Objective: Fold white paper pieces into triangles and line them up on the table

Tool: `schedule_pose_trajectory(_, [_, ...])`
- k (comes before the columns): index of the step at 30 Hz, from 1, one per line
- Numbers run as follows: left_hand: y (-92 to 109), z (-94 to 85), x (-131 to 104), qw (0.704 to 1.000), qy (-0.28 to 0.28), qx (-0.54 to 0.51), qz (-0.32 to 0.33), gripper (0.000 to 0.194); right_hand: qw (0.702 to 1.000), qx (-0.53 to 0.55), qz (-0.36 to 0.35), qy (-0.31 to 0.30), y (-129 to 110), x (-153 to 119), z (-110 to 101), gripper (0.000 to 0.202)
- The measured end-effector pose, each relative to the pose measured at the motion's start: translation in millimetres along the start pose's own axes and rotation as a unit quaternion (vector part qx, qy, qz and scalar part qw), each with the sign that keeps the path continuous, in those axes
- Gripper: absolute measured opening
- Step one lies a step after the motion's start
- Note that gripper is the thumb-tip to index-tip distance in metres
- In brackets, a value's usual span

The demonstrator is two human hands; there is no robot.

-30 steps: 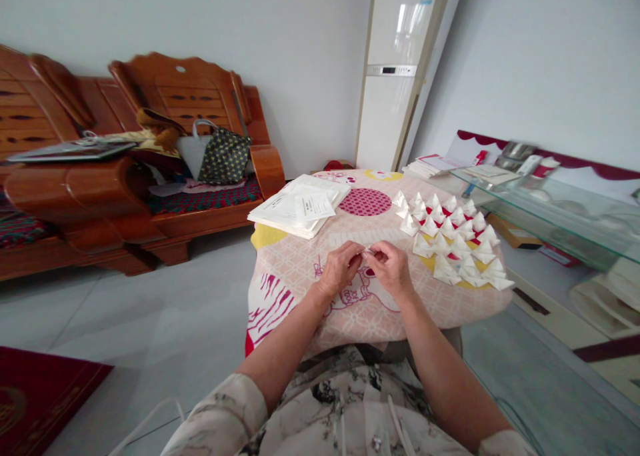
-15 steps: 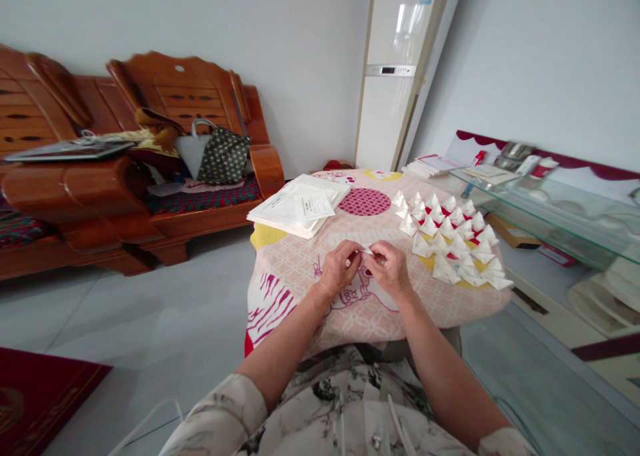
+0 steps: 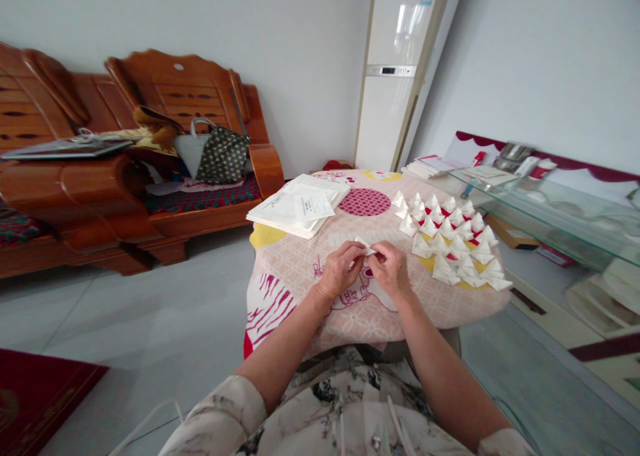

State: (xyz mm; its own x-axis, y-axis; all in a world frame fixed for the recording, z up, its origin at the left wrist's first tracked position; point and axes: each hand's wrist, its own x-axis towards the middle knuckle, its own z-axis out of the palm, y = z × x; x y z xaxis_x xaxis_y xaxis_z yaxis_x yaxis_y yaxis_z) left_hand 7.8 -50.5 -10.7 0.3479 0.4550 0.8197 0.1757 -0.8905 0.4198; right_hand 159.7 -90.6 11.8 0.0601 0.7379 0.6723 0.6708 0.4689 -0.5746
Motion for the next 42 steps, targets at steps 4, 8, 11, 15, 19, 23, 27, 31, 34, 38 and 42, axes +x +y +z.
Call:
schedule_pose_trajectory(4, [1, -4.0, 4, 0.998, -0.022, -0.044, -0.046, 0.024, 1.000, -0.001, -0.022, -0.017, -3, 0, -3, 0.013])
schedule_pose_trajectory(8, [-7, -4.7, 6, 0.994, -0.035, -0.064, -0.081, 0.019, 0.998, 0.015, -0.032, -0.051, -3, 1, -4, 0.013])
schedule_pose_trajectory(11, [-12, -2.7, 5, 0.991, -0.031, -0.056, -0.121, 0.013, 0.998, 0.020, -0.021, -0.049, 1, -1, -2, 0.011])
schedule_pose_trajectory(15, [-13, -1.8, 4, 0.989, -0.028, -0.051, -0.135, 0.013, 0.999, 0.012, -0.033, -0.041, 4, -1, -1, 0.010])
schedule_pose_trajectory(19, [-10, -3.3, 4, 0.990, -0.036, -0.049, -0.124, 0.013, 0.998, -0.002, -0.036, -0.046, 2, 0, -1, 0.012])
schedule_pose_trajectory(23, [-10, -3.3, 5, 0.991, -0.037, -0.056, -0.120, 0.013, 0.999, 0.010, -0.034, -0.039, 0, -3, -2, 0.009])
schedule_pose_trajectory(27, [-11, -3.2, 4, 0.990, -0.032, -0.067, -0.122, 0.014, 0.999, 0.011, -0.046, -0.026, -2, -6, -4, 0.012])
schedule_pose_trajectory(31, [-10, -5.6, 3, 0.986, -0.045, -0.079, -0.138, 0.018, 0.999, 0.022, -0.037, -0.022, -2, -5, -4, 0.012])
schedule_pose_trajectory(34, [-6, -7.8, 4, 0.983, -0.057, -0.090, -0.150, 0.025, 0.997, 0.064, 0.020, -0.034, 2, -4, -4, 0.009])
schedule_pose_trajectory(38, [-6, -8.4, 5, 0.984, -0.060, -0.094, -0.138, 0.028, 0.957, 0.219, 0.170, -0.080, 9, -6, -6, 0.021])
schedule_pose_trajectory(42, [-9, -7.6, 5, 0.986, -0.049, -0.097, -0.130, 0.031, 0.916, 0.317, 0.227, -0.095, 13, -8, -9, 0.024])
